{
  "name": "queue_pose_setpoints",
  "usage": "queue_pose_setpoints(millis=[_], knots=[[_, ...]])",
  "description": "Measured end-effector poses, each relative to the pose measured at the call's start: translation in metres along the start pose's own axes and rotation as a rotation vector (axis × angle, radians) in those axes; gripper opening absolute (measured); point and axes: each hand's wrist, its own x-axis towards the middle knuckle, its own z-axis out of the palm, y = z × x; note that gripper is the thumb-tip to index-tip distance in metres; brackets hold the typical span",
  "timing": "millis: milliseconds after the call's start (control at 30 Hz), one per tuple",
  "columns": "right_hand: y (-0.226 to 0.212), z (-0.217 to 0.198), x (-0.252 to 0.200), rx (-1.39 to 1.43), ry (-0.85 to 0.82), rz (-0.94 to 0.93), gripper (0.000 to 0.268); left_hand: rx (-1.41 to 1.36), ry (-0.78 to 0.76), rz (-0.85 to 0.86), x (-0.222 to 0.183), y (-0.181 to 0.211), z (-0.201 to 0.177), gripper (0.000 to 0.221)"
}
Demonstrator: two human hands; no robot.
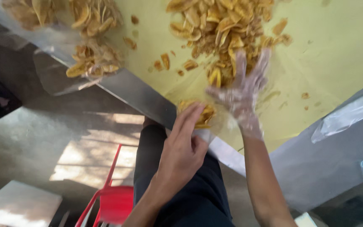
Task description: The person scoops dried banana chips from a large pile on a yellow sheet into small clear plastic bags. They then place the filled bags into a white cardboard box. The person wears a disposable glove on their right hand while handling the chips.
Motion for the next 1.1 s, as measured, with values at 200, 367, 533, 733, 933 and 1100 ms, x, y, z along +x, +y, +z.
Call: queue_pose_setpoints(millis=[200,367,533,733,933,1100], knots=[[0.022,0.014,0.024,0.006,-0.156,-0.010,0.083,-0.013,0.029,-0.036,0.017,0.004,0.001,0.068],[0.020,0.001,0.011,0.312,-0.068,-0.083,0.040,0.088,0.091,0.032,0.025,0.006,0.005,0.072],[-0.006,-0.053,0.004,1.073,0.028,0.426,0.028,0.096,0.124,0.091,0.023,0.004,0.010,0.073],[-0.055,-0.123,-0.021,2.046,0.228,0.373,0.035,0.087,0.085,0.086,0.023,0.003,0.018,0.073],[-0.093,-0.118,-0.019,1.260,0.141,-0.024,0.038,0.094,0.055,0.138,0.026,0.010,0.016,0.086],[-0.092,-0.124,-0.020,0.853,0.125,-0.203,0.035,0.035,0.055,0.103,0.020,0.002,0.013,0.080]])
